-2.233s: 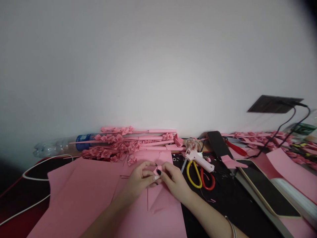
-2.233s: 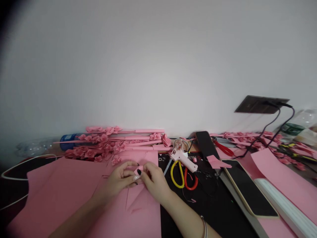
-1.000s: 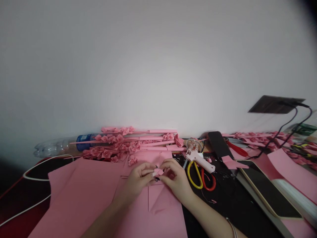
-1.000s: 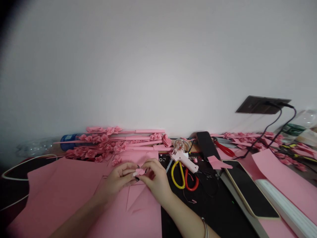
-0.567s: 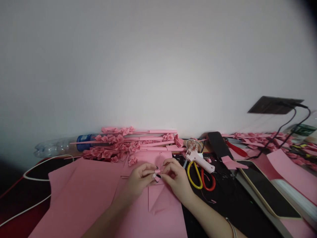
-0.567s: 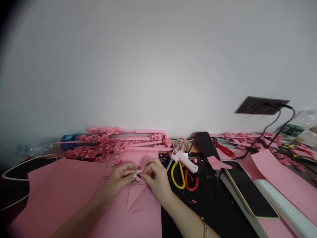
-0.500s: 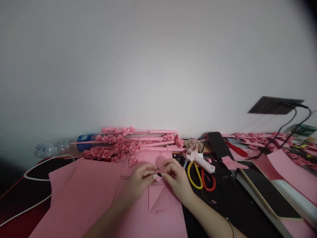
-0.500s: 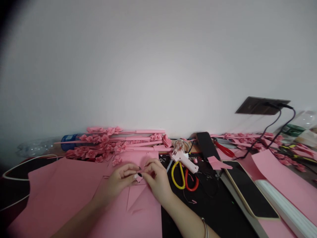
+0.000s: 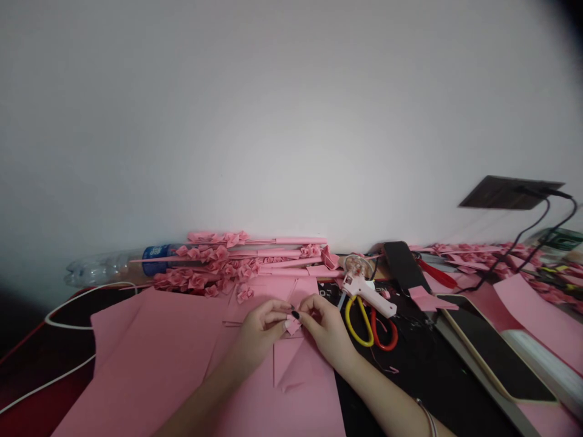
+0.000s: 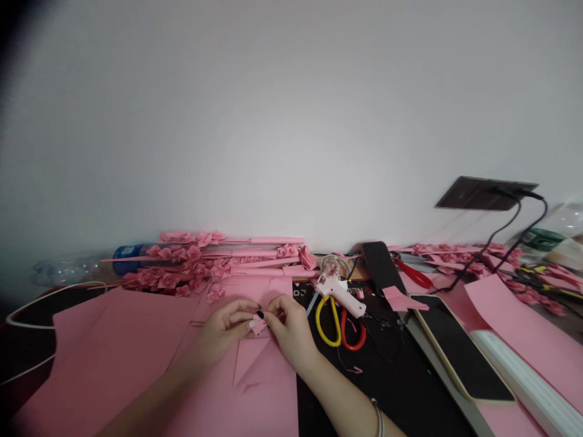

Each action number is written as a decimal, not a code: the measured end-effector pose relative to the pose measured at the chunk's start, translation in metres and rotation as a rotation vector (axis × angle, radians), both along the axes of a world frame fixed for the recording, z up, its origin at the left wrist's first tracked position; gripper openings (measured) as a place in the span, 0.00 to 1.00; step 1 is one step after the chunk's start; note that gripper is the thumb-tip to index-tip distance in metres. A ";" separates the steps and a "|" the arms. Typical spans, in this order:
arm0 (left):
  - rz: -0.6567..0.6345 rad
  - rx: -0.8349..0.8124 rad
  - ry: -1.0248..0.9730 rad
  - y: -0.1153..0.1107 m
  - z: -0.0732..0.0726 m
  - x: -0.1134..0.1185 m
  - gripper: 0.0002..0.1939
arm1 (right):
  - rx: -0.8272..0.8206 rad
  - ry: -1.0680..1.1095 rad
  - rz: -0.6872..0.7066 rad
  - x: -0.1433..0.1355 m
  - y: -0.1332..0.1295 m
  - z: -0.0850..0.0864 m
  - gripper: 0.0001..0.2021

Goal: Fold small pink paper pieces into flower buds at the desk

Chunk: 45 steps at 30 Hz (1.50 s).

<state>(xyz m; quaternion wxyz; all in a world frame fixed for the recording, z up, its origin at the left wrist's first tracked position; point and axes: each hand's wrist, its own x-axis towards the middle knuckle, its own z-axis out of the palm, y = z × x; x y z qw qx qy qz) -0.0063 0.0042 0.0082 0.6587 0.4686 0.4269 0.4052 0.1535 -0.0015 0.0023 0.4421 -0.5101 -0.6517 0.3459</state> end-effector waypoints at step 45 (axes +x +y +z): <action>0.014 0.051 -0.002 -0.002 -0.008 0.005 0.15 | -0.177 -0.027 0.065 0.001 0.003 -0.002 0.10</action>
